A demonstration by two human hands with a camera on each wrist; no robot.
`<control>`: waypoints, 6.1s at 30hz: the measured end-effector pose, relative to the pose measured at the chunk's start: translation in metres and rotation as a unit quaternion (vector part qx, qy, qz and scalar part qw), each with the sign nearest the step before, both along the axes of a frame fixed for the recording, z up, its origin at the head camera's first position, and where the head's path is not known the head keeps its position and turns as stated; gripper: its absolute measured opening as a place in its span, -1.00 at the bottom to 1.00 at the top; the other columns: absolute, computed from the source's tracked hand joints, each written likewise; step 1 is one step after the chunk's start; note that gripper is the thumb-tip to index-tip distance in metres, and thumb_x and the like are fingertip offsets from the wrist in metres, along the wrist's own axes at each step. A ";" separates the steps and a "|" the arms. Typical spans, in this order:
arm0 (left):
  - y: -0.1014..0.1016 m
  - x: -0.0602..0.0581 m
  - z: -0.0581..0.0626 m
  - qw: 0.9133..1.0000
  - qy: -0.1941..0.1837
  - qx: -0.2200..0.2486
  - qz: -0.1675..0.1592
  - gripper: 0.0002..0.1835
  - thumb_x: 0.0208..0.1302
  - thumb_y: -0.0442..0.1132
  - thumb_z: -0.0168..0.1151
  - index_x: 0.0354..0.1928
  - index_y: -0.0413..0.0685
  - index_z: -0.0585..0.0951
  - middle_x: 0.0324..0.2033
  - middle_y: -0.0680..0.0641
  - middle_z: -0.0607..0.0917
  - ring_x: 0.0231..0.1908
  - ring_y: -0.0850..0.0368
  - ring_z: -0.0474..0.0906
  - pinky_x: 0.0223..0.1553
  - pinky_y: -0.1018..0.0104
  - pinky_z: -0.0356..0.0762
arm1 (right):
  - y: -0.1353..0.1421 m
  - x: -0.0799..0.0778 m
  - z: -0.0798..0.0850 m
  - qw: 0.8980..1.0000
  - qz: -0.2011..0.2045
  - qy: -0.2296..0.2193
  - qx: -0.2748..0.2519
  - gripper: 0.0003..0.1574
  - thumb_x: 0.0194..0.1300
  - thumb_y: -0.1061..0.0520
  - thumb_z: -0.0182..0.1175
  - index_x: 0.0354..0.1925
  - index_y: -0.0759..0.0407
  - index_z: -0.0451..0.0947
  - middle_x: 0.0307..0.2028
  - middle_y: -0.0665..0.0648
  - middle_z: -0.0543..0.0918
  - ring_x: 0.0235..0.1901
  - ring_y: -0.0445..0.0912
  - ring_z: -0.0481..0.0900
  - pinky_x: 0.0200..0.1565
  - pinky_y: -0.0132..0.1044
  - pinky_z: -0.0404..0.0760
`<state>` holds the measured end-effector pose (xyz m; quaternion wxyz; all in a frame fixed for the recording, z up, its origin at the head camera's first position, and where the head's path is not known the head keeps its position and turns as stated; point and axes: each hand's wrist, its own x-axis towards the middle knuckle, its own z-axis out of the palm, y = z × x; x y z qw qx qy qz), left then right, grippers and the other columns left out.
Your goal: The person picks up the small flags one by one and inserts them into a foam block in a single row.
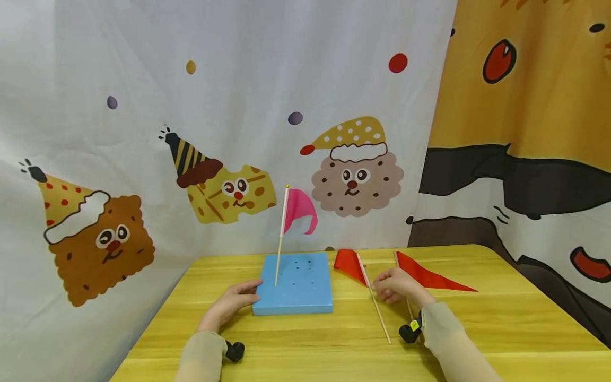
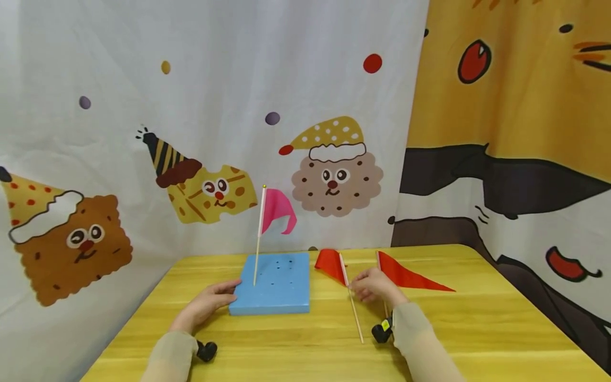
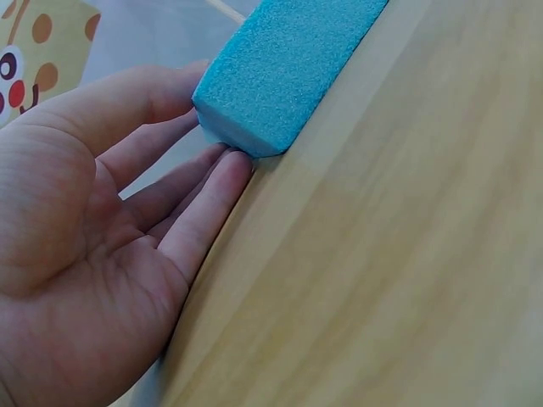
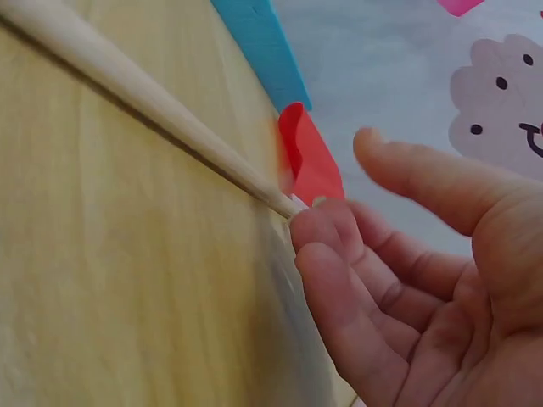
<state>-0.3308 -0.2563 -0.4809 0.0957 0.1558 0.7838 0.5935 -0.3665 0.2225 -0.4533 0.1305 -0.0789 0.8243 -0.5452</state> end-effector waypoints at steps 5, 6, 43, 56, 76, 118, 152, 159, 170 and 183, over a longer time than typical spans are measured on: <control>-0.001 -0.002 0.000 1.000 0.002 -0.007 -0.006 -0.37 0.40 -0.20 0.19 0.43 -0.20 0.27 0.39 -0.32 0.24 0.30 -0.26 0.27 0.24 -0.02 0.35 | -0.004 0.002 -0.006 0.999 -0.033 0.003 0.020 -0.67 0.15 0.19 0.38 -0.20 0.42 0.59 -0.47 0.19 0.65 -0.53 -0.03 0.63 -0.45 -0.16 0.69; -0.001 -0.002 0.000 1.000 0.001 -0.008 -0.007 -0.37 0.40 -0.20 0.19 0.43 -0.20 0.27 0.39 -0.32 0.23 0.30 -0.26 0.28 0.24 -0.01 0.35 | -0.005 0.002 -0.007 0.999 -0.040 0.006 0.027 -0.68 0.13 0.19 0.39 -0.22 0.41 0.60 -0.48 0.18 0.64 -0.55 -0.03 0.62 -0.47 -0.17 0.69; -0.001 -0.003 0.001 1.000 -0.022 -0.005 0.008 -0.36 0.37 -0.22 0.21 0.43 -0.20 0.28 0.37 -0.40 0.21 0.37 -0.32 0.08 0.23 -0.02 0.36 | -0.016 0.007 -0.007 0.993 -0.090 0.022 0.079 -0.84 -0.01 0.26 0.41 -0.51 0.31 0.60 -0.65 0.17 0.57 -0.73 -0.08 0.53 -0.61 -0.23 0.64; 0.000 -0.003 -0.002 1.000 -0.020 -0.008 0.011 -0.36 0.37 -0.20 0.22 0.42 -0.20 0.30 0.37 -0.39 0.23 0.37 -0.31 0.10 0.22 0.01 0.38 | -0.012 0.004 0.006 0.994 -0.102 0.028 0.039 -0.77 0.16 0.29 0.31 -0.20 0.40 0.58 -0.56 0.20 0.62 -0.69 -0.07 0.57 -0.57 -0.17 0.67; -0.001 -0.003 0.002 1.000 -0.006 -0.012 0.018 -0.36 0.35 -0.21 0.24 0.42 -0.17 0.31 0.38 -0.36 0.22 0.38 -0.28 0.10 0.25 -0.01 0.34 | -0.019 0.006 0.048 0.986 -0.106 0.110 -0.072 -0.52 0.27 0.21 0.27 0.08 0.43 0.43 -0.30 0.38 0.68 -0.49 0.08 0.69 -0.38 -0.11 0.71; 0.000 0.001 0.001 1.000 0.000 -0.005 0.015 -0.38 0.36 -0.22 0.23 0.41 -0.19 0.32 0.37 -0.36 0.25 0.33 -0.29 0.21 0.25 -0.06 0.32 | -0.123 -0.014 0.066 0.939 -0.050 0.265 -0.214 -0.65 0.29 0.27 0.28 0.03 0.31 0.50 -0.27 0.44 0.66 -0.40 0.12 0.69 -0.28 0.03 0.69; 0.002 -0.002 -0.002 1.000 -0.002 -0.009 0.024 -0.38 0.34 -0.21 0.25 0.40 -0.16 0.35 0.35 -0.35 0.28 0.34 -0.29 0.16 0.24 -0.07 0.33 | -0.199 -0.038 0.050 0.939 -0.042 0.232 -0.249 -0.64 0.29 0.24 0.29 0.02 0.32 0.49 -0.31 0.33 0.69 -0.39 0.10 0.69 -0.39 -0.14 0.71; 0.002 -0.001 -0.001 1.000 -0.007 -0.002 0.027 -0.38 0.34 -0.21 0.25 0.40 -0.16 0.35 0.35 -0.35 0.28 0.34 -0.28 0.17 0.25 -0.06 0.33 | -0.202 -0.038 0.050 0.944 -0.025 0.232 -0.232 -0.60 0.31 0.27 0.25 0.07 0.39 0.45 -0.23 0.48 0.64 -0.29 0.31 0.64 -0.29 0.12 0.67; 0.004 0.000 -0.002 0.999 -0.009 -0.005 0.030 -0.39 0.35 -0.21 0.25 0.40 -0.15 0.35 0.35 -0.34 0.28 0.35 -0.27 0.16 0.25 -0.06 0.31 | -0.208 -0.040 0.043 0.950 -0.041 0.238 -0.200 -0.68 0.31 0.23 0.27 0.01 0.29 0.50 -0.27 0.38 0.67 -0.38 0.09 0.69 -0.40 -0.17 0.71; 0.003 0.000 0.002 1.000 -0.001 -0.004 0.026 -0.40 0.35 -0.24 0.23 0.40 -0.20 0.34 0.34 -0.37 0.29 0.35 -0.28 0.16 0.25 -0.04 0.33 | -0.209 -0.042 0.040 0.951 -0.039 0.239 -0.194 -0.68 0.29 0.22 0.29 -0.01 0.31 0.52 -0.27 0.42 0.67 -0.36 0.20 0.67 -0.37 -0.06 0.71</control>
